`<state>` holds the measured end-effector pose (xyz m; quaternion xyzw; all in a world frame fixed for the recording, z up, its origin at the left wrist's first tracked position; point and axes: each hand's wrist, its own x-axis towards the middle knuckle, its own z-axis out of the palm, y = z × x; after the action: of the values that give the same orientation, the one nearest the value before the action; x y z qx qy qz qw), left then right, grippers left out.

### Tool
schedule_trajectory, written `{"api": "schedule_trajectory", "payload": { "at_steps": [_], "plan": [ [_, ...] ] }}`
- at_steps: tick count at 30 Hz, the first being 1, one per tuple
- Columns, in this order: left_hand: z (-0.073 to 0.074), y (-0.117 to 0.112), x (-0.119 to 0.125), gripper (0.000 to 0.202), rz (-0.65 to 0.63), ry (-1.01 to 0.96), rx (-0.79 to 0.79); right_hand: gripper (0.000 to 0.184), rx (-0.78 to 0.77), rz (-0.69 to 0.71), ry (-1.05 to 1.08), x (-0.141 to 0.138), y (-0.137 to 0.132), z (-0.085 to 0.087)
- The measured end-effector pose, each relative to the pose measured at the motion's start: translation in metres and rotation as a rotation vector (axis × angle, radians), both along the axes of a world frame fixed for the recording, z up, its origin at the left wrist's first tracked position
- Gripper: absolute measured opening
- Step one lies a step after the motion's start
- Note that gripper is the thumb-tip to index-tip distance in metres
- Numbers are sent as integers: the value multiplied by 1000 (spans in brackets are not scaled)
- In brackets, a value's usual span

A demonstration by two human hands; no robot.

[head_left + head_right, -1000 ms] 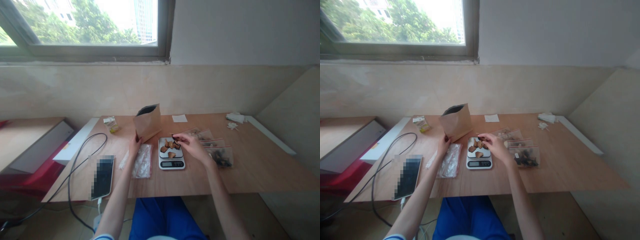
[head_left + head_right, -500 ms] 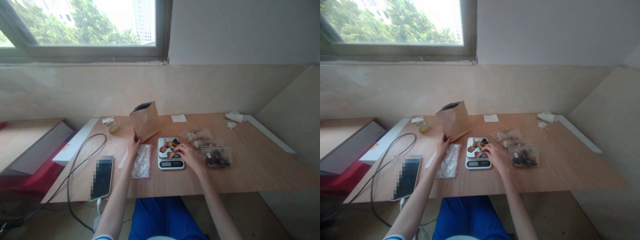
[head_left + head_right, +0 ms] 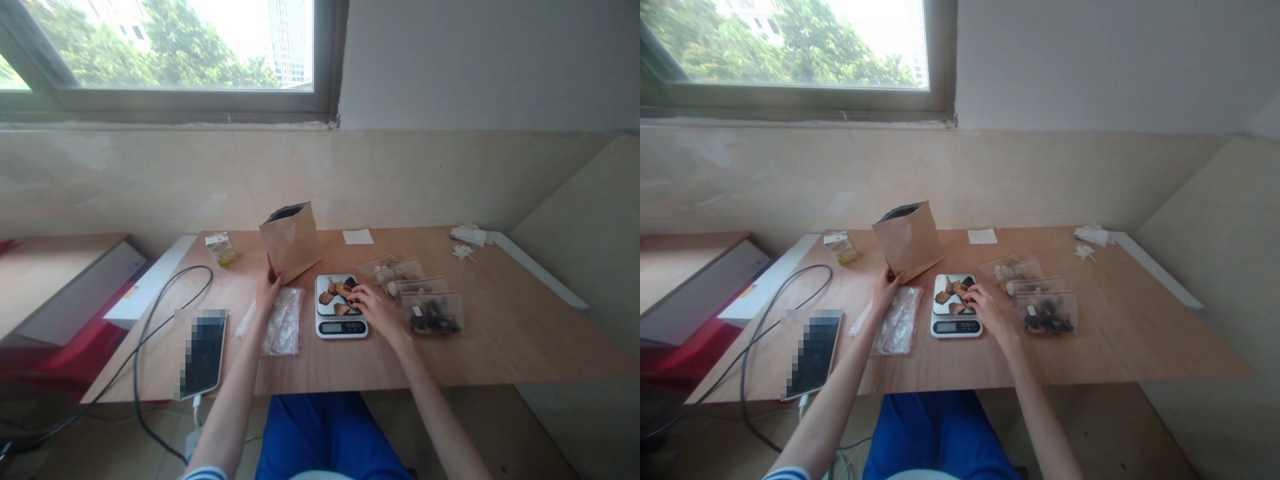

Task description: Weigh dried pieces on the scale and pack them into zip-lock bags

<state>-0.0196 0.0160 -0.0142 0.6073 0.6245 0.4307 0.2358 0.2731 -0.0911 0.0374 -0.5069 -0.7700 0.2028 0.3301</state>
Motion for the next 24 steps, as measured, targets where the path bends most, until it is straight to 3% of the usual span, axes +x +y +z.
{"api": "schedule_trajectory", "payload": {
  "at_steps": [9,16,24],
  "plan": [
    [-3,2,-1,37,-2,-12,4,31,98,-14,-44,2,1,-10],
    [-6,2,-1,37,-8,-20,4,26,153,-62,-73,0,-7,8],
    [-3,2,0,35,8,-6,3,19,257,-78,139,-4,-5,17]
  ]
}}
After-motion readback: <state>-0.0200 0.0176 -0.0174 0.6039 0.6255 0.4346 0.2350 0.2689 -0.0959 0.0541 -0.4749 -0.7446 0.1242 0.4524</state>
